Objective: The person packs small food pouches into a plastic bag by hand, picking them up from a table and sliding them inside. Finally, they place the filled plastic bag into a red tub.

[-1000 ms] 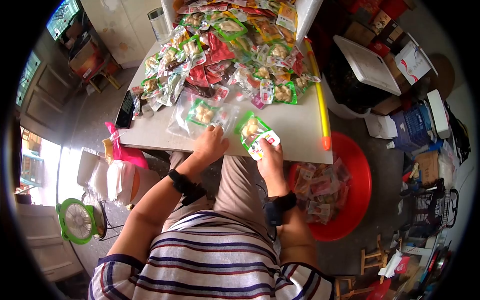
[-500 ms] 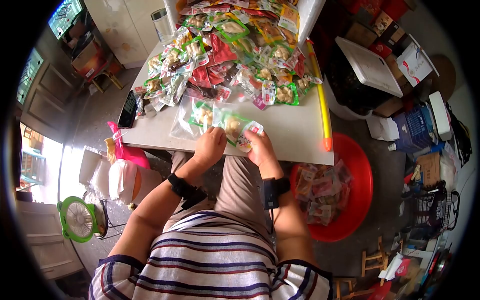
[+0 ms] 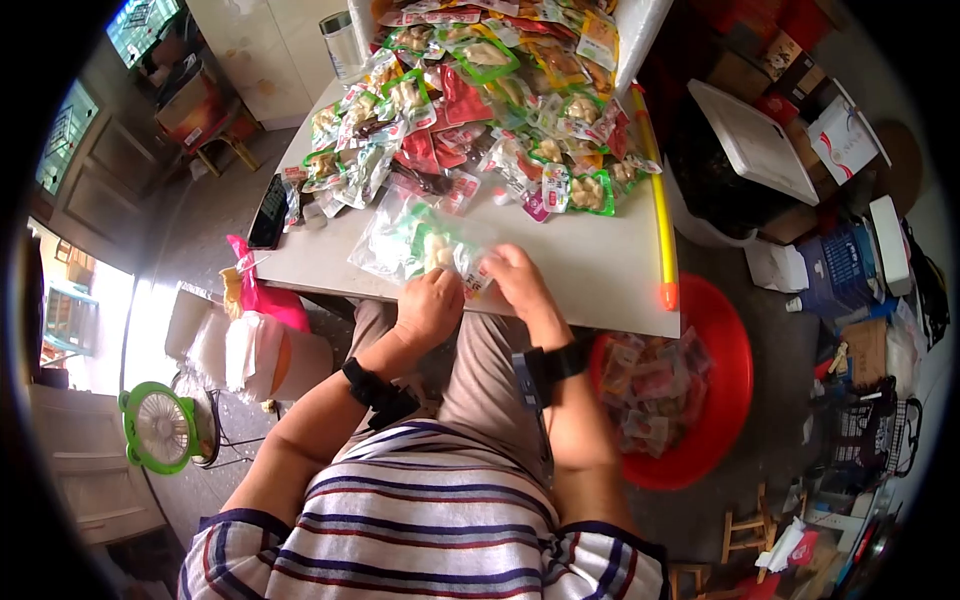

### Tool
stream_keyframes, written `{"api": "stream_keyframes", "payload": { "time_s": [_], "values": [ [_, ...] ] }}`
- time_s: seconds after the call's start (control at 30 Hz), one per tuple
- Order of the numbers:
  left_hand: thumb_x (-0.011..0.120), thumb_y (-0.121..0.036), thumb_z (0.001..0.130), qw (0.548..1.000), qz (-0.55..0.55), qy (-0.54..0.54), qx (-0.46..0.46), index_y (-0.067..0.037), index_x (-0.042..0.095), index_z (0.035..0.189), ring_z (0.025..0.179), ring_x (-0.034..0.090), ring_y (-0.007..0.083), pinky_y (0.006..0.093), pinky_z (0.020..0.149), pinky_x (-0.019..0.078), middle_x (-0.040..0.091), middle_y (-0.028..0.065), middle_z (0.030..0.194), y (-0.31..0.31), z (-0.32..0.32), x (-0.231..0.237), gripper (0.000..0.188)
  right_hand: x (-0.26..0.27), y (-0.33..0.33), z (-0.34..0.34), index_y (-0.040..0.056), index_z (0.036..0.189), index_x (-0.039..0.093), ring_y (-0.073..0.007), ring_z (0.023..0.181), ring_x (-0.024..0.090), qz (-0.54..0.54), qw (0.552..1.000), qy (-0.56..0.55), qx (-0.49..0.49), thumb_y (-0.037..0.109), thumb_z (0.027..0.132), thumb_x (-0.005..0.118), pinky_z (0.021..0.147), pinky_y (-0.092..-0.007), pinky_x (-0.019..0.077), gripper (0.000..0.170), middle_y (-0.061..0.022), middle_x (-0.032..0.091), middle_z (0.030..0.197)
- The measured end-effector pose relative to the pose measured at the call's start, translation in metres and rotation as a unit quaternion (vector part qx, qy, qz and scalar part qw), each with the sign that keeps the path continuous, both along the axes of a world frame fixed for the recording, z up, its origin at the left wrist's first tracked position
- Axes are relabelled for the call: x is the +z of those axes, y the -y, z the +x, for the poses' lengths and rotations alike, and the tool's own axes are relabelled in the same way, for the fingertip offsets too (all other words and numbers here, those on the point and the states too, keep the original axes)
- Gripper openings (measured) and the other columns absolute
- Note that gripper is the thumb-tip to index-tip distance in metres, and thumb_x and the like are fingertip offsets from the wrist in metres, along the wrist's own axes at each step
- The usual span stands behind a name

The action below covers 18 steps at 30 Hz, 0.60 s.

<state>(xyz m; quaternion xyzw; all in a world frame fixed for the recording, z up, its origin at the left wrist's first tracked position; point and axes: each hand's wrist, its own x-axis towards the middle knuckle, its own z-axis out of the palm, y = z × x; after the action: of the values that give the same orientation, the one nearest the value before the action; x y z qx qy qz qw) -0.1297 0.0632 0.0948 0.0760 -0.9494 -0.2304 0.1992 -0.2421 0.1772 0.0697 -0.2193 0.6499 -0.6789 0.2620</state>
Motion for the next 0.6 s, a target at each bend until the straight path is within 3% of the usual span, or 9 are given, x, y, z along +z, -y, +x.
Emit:
{"api": "stream_keyframes", "payload": {
  "time_s": [0.07, 0.17, 0.27, 0.3, 0.4, 0.5, 0.53, 0.6],
  "values": [
    [0.050, -0.015, 0.071, 1.000, -0.005, -0.014, -0.002, -0.007, 0.046, 0.068, 0.058, 0.051, 0.0305, 0.0402, 0.052, 0.0412, 0.050, 0.0108, 0.066, -0.001, 0.002, -0.004, 0.009, 0.008, -0.009, 0.000, 0.0047, 0.084, 0.052, -0.0059, 0.058, 0.046, 0.116, 0.993, 0.012, 0.021, 0.015, 0.078, 0.050, 0.050, -0.0174, 0.0374, 0.012, 0.0000, 0.054, 0.072],
    [0.051, -0.013, 0.068, 0.998, -0.045, -0.043, -0.011, -0.010, 0.044, 0.067, 0.055, 0.050, 0.0276, 0.0387, 0.048, 0.0404, 0.047, 0.0081, 0.062, -0.003, 0.002, -0.013, 0.008, 0.004, 0.000, 0.002, 0.0067, 0.080, 0.052, -0.0045, 0.050, 0.043, 0.085, 0.996, 0.019, 0.023, 0.015, 0.078, 0.049, 0.045, -0.0168, 0.0342, 0.009, 0.0014, 0.052, 0.063],
    [0.051, -0.011, 0.067, 0.994, -0.073, -0.081, -0.022, -0.010, 0.044, 0.066, 0.056, 0.050, 0.0260, 0.0371, 0.049, 0.0402, 0.047, 0.0069, 0.062, -0.001, 0.001, -0.017, 0.007, 0.008, 0.020, 0.009, 0.0075, 0.080, 0.052, -0.0051, 0.048, 0.043, 0.038, 0.991, 0.129, 0.011, 0.015, 0.077, 0.051, 0.041, -0.0179, 0.0331, 0.008, 0.0015, 0.050, 0.060],
    [0.051, -0.011, 0.068, 0.995, -0.058, -0.079, -0.023, -0.009, 0.046, 0.066, 0.057, 0.050, 0.0263, 0.0372, 0.051, 0.0406, 0.048, 0.0075, 0.063, -0.001, 0.002, -0.015, 0.006, 0.022, 0.022, 0.014, 0.0076, 0.082, 0.052, -0.0054, 0.045, 0.042, 0.068, 0.987, 0.144, 0.029, 0.014, 0.075, 0.052, 0.038, -0.0189, 0.0327, 0.009, 0.0013, 0.049, 0.058],
    [0.051, -0.010, 0.068, 0.996, -0.037, -0.083, -0.027, -0.007, 0.048, 0.067, 0.061, 0.050, 0.0267, 0.0371, 0.054, 0.0412, 0.049, 0.0085, 0.064, 0.002, 0.006, -0.007, 0.004, 0.013, 0.026, 0.008, 0.0065, 0.075, 0.054, -0.0079, 0.046, 0.045, -0.016, 0.959, 0.273, 0.070, 0.013, 0.073, 0.054, 0.041, -0.0214, 0.0376, 0.007, 0.0009, 0.052, 0.061],
    [0.052, -0.009, 0.067, 0.995, -0.051, -0.084, -0.033, -0.007, 0.049, 0.066, 0.062, 0.050, 0.0262, 0.0364, 0.055, 0.0408, 0.049, 0.0081, 0.064, 0.002, 0.008, -0.007, 0.004, 0.004, 0.032, 0.007, 0.0048, 0.073, 0.055, -0.0114, 0.043, 0.046, 0.077, 0.979, 0.174, 0.069, 0.011, 0.073, 0.051, 0.039, -0.0247, 0.0376, 0.007, 0.0006, 0.053, 0.060],
    [0.052, -0.009, 0.066, 0.995, -0.054, -0.076, -0.033, -0.007, 0.049, 0.066, 0.062, 0.050, 0.0260, 0.0361, 0.055, 0.0408, 0.049, 0.0080, 0.064, 0.002, 0.010, -0.011, 0.004, -0.002, 0.034, 0.004, 0.0038, 0.073, 0.055, -0.0127, 0.043, 0.047, 0.116, 0.991, 0.060, 0.042, 0.010, 0.073, 0.050, 0.040, -0.0264, 0.0381, 0.008, -0.0011, 0.054, 0.059],
    [0.053, -0.009, 0.066, 0.994, -0.056, -0.084, -0.030, -0.007, 0.048, 0.065, 0.063, 0.049, 0.0255, 0.0357, 0.056, 0.0404, 0.048, 0.0075, 0.064, 0.001, 0.010, -0.012, 0.005, -0.014, 0.039, 0.000, 0.0019, 0.071, 0.056, -0.0153, 0.044, 0.049, 0.191, 0.967, -0.170, -0.013, 0.008, 0.072, 0.048, 0.041, -0.0298, 0.0390, 0.010, -0.0045, 0.055, 0.058]
  ]
}}
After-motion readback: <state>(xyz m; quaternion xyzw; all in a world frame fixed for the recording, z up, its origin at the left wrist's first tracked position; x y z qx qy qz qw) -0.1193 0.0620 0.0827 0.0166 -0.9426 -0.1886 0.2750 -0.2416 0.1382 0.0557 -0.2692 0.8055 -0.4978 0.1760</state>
